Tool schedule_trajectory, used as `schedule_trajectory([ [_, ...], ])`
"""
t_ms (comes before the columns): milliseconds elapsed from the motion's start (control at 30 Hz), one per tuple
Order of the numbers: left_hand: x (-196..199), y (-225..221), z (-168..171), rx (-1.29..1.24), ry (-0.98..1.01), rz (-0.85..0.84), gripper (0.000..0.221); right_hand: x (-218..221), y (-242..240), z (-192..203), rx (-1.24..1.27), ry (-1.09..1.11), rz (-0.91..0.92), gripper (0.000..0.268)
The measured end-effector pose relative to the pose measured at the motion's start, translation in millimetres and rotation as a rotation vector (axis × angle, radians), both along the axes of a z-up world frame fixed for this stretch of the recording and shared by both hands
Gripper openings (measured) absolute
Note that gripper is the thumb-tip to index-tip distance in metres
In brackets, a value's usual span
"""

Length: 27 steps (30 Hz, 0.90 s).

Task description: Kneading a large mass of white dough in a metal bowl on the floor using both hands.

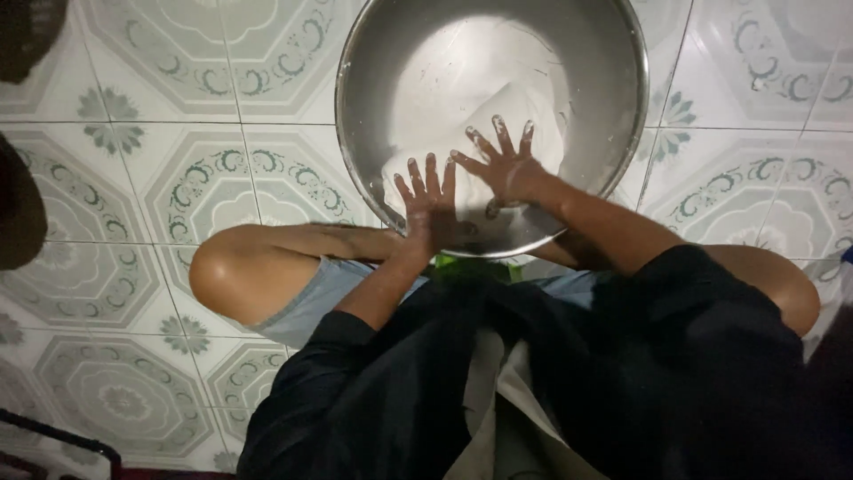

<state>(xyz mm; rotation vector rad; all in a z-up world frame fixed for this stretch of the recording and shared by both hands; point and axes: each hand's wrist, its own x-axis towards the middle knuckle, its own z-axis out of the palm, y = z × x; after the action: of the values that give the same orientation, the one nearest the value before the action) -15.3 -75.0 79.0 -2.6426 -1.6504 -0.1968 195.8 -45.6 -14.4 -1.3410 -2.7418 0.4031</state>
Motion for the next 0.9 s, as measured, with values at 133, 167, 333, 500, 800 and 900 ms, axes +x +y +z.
schedule_trajectory([
  [133, 3, 6, -56, -0.295, 0.089, 0.027, 0.138, -23, 11, 57, -0.250, -0.146, -0.110, 0.102],
  [167, 5, 11, -62, -0.377, 0.148, 0.039, 0.131, -25, 9, 47, -0.063, -0.105, -0.188, 0.120],
  [333, 18, 44, -88, -0.304, 0.257, 0.056, 0.121, -43, 18, 4, 0.235, -0.100, -0.403, 0.079],
  [500, 21, 72, -116, -0.037, 0.200, 0.019, 0.077, -57, 46, 41, -0.442, -0.362, -0.567, 0.099],
  [800, -20, 69, -34, -0.842, 0.194, 0.284, 0.118, 30, 109, 80, -0.824, -0.408, -0.407, 0.128],
  [900, -18, 34, -78, -0.905, 0.077, 0.509, 0.132, 50, 115, 44, -0.882, -0.317, -0.453, 0.142],
])
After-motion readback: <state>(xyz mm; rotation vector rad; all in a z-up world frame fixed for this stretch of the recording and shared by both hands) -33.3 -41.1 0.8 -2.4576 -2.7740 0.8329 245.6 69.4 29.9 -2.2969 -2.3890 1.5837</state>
